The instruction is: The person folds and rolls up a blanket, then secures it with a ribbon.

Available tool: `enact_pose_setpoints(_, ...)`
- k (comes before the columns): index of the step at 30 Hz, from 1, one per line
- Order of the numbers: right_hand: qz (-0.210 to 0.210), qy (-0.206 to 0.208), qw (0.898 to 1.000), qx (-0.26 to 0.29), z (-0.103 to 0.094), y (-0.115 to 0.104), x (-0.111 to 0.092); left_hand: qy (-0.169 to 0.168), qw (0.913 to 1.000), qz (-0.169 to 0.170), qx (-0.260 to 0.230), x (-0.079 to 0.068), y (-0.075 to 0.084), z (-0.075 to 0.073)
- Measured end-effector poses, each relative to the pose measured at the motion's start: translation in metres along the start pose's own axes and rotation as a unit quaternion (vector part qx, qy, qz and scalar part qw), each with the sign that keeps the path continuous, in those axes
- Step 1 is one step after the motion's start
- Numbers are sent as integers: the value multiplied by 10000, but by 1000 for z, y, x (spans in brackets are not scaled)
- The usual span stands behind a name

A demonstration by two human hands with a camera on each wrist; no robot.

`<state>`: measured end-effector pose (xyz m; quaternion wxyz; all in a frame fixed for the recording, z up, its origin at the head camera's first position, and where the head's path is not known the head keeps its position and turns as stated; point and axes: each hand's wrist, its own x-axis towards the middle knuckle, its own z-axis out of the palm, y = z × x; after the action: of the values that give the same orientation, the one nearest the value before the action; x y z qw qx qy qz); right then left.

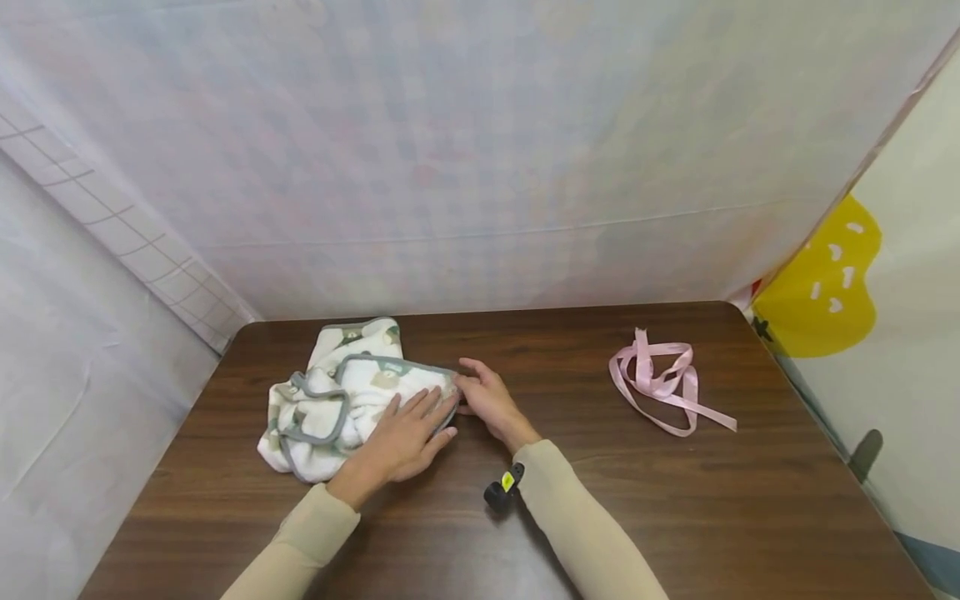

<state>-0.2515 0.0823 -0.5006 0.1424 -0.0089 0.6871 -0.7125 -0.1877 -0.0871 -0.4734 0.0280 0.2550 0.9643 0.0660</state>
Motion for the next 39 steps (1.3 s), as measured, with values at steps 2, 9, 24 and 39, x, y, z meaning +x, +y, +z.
enact_pose_setpoints(2, 10, 107, 9999, -74, 4, -1, 2, 60, 9999, 82, 9, -1, 0, -5)
enact_pose_setpoints(9, -99, 438, 9984, -340, 16, -5, 1, 1514, 9885, -25, 51, -10, -23, -30)
enact_pose_setpoints(24, -675, 1327, 9875, -512, 27, 2, 7, 2063, 9011, -3504, -1505, -48, -101, -54)
enact_pose_setpoints(39, -655, 1904, 9795, 112, 16, 1, 8, 2124, 8758, -3552, -2486, -61, -119, -58)
